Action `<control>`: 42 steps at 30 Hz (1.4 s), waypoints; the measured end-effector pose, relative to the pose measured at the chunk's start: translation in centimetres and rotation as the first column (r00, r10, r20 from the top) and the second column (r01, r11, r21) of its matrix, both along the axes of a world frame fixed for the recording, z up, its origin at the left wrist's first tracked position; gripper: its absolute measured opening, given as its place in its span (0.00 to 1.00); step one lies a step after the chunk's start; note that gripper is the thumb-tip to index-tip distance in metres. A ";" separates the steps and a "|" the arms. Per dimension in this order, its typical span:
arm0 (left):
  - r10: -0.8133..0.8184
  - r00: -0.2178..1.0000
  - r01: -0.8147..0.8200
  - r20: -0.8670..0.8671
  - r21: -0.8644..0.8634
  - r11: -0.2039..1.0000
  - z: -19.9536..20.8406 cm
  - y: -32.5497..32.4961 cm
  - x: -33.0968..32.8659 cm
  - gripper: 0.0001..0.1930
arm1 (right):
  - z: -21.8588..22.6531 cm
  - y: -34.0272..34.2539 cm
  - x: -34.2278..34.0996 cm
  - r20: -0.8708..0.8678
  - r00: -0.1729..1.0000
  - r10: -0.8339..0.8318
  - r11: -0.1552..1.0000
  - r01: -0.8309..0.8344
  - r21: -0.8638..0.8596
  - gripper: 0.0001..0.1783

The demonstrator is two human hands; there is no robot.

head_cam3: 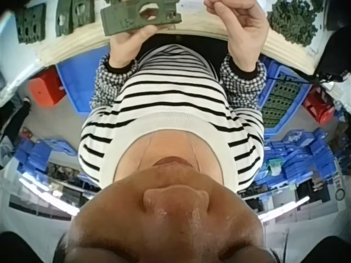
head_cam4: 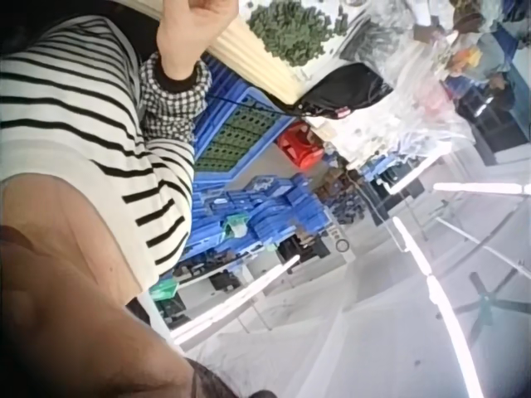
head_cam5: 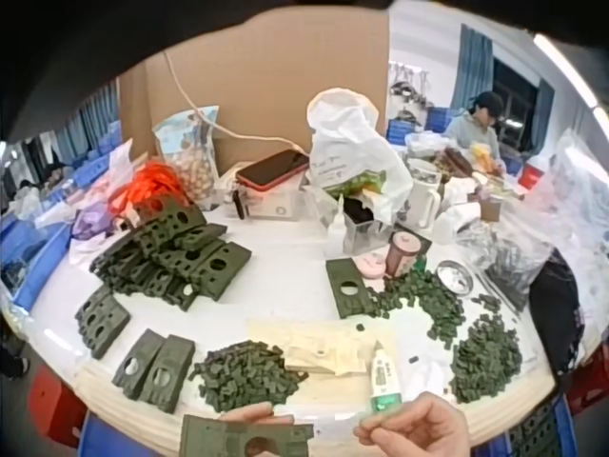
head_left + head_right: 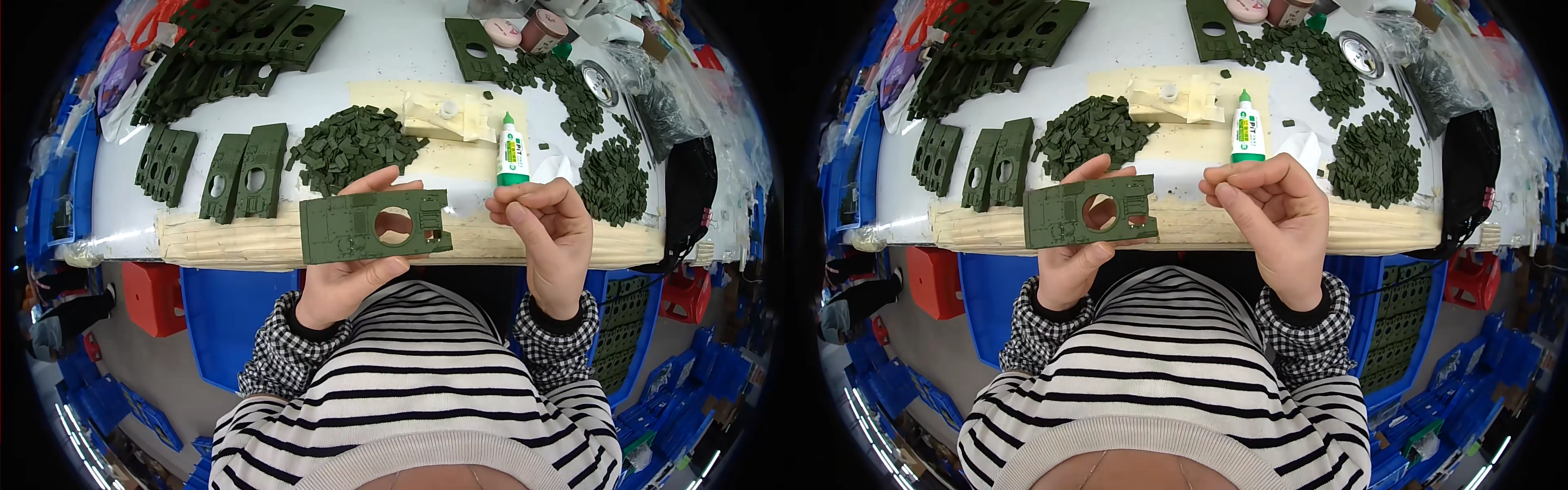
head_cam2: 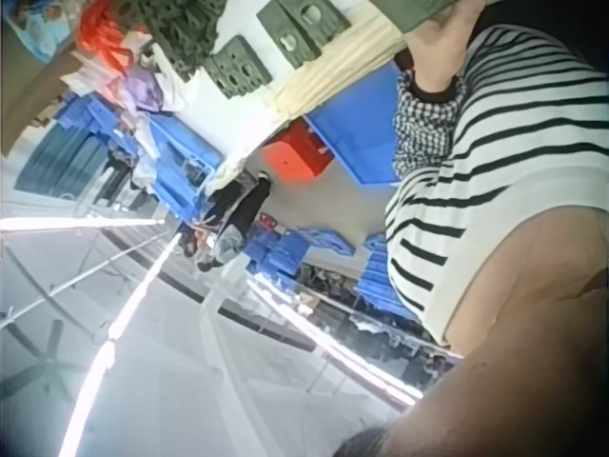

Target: Applying glue to green plastic toy tank parts and assembling them.

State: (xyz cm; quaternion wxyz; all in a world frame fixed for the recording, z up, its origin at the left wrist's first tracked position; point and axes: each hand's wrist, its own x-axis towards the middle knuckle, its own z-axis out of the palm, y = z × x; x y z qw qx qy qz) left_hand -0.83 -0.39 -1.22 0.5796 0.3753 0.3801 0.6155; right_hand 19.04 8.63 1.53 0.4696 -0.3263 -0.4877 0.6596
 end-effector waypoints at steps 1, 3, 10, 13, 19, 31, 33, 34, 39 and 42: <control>-0.001 1.000 0.001 0.005 0.007 1.000 0.0 0.0 0.0 0.43 | 0.0 -0.1 0.0 -0.022 1.000 0.011 1.000 -0.011 -0.004 0.06; 0.009 1.000 -0.009 -0.004 0.014 1.000 -0.1 0.0 0.2 0.44 | -0.2 -0.4 0.3 0.019 0.999 0.038 0.999 -0.039 0.033 0.07; -0.084 0.987 0.084 0.138 0.004 0.996 0.4 -0.2 0.5 0.37 | 0.1 -0.6 0.2 0.161 0.974 0.160 0.975 -0.181 0.126 0.14; -0.075 0.990 0.075 0.121 0.006 0.997 0.8 0.0 0.9 0.36 | 0.4 -0.7 0.7 0.160 0.970 0.185 0.982 -0.189 0.011 0.10; -0.095 0.989 0.096 0.113 -0.003 0.995 0.9 0.0 1.2 0.35 | 1.4 -0.2 1.3 0.230 0.944 0.237 0.967 -0.252 0.038 0.04; -0.198 0.975 0.204 0.105 -0.051 0.978 1.0 0.0 1.3 0.36 | 1.9 0.8 0.3 0.450 0.862 0.234 0.829 -0.419 0.371 0.05; -0.213 0.972 0.219 0.099 -0.050 0.974 1.2 -0.1 1.1 0.37 | 1.9 0.8 0.1 0.471 0.844 0.257 0.824 -0.446 0.349 0.04; -0.219 0.971 0.224 0.093 -0.047 0.973 1.2 -0.1 1.1 0.37 | 1.9 0.8 0.0 0.486 0.832 0.267 0.822 -0.460 0.337 0.04; -0.204 0.976 0.208 0.075 -0.042 0.977 1.0 -0.2 1.1 0.36 | 1.9 0.5 -0.6 0.503 0.825 0.257 0.808 -0.469 0.356 0.04; -0.176 0.984 0.177 0.032 -0.036 0.984 0.7 -0.3 1.1 0.36 | 1.6 0.1 -0.8 0.502 0.828 0.250 0.814 -0.460 0.354 0.05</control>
